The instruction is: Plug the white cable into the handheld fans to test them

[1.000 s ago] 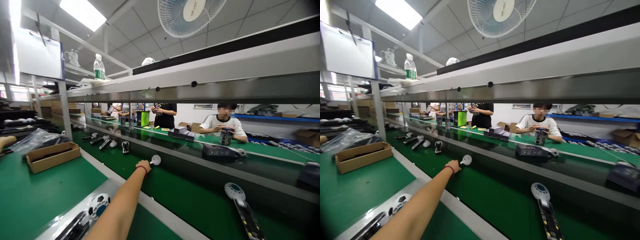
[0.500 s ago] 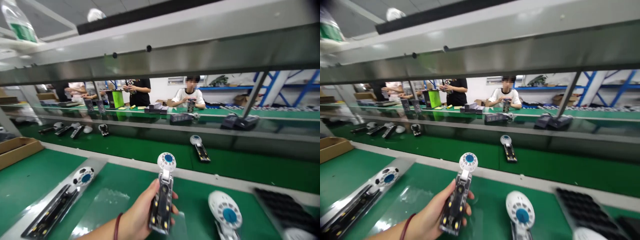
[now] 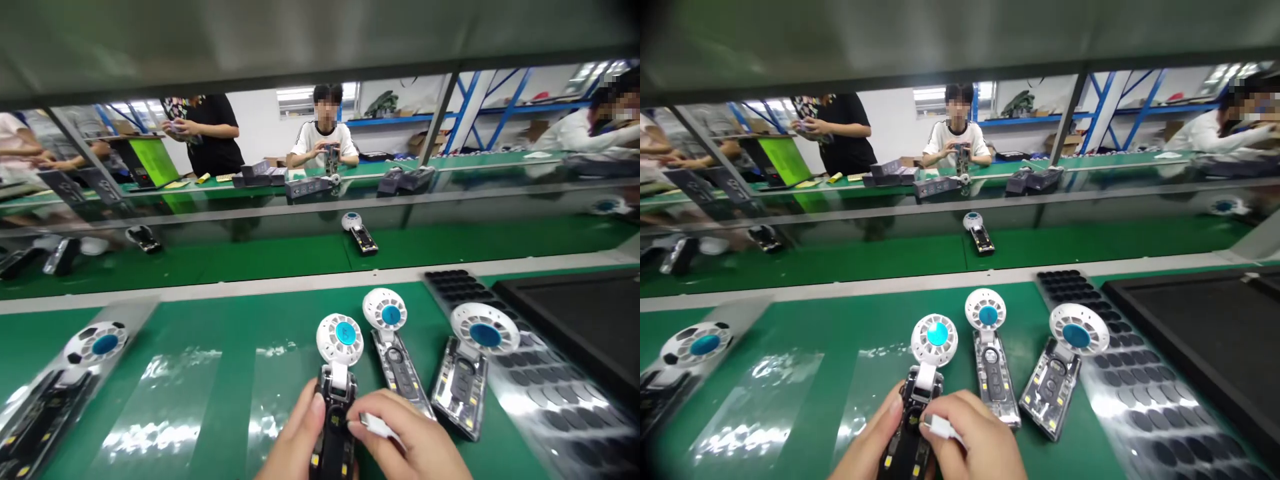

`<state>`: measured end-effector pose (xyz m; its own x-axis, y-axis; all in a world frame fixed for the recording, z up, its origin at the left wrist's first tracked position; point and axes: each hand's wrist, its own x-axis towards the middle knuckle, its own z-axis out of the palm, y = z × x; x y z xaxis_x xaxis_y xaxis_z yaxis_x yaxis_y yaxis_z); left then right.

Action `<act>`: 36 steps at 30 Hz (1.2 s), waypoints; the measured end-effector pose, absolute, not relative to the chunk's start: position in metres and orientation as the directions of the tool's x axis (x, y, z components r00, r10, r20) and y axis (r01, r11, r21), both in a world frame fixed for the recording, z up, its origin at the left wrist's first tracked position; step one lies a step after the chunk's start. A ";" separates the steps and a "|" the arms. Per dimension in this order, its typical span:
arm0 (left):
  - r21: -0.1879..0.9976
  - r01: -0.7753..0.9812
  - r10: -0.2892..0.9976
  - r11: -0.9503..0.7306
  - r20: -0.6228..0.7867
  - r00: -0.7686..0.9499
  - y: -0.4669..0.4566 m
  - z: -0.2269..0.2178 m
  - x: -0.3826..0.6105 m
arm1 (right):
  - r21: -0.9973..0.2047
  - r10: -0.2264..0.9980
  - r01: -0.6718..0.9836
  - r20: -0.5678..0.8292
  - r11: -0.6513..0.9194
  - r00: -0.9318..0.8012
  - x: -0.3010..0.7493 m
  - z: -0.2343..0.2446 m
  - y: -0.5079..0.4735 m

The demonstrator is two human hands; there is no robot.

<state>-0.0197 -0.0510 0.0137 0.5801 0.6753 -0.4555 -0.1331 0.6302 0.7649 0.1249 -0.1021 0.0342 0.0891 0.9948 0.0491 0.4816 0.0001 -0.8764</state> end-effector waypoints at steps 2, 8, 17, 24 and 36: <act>0.793 -0.112 0.699 0.599 -0.451 0.555 -0.051 0.010 -0.021 | -0.852 0.993 0.524 0.076 0.018 0.088 0.121 0.033 -0.101; 0.820 -0.128 0.735 0.558 -0.416 0.535 -0.051 0.005 -0.019 | -0.797 0.983 0.601 0.152 0.062 0.101 0.113 0.032 -0.099; 0.829 -0.095 0.736 0.551 -0.429 0.523 -0.049 0.004 -0.020 | -0.757 0.993 0.647 0.113 0.096 -0.016 0.116 0.036 -0.099; 0.808 -0.041 0.707 0.587 -0.488 0.511 -0.047 0.010 -0.020 | -0.689 0.990 0.711 0.109 0.138 -0.087 0.116 0.046 -0.094; 0.772 -0.132 0.663 0.622 -0.429 0.613 -0.049 0.022 -0.021 | -0.613 0.972 0.788 0.217 0.061 0.093 0.108 0.033 -0.099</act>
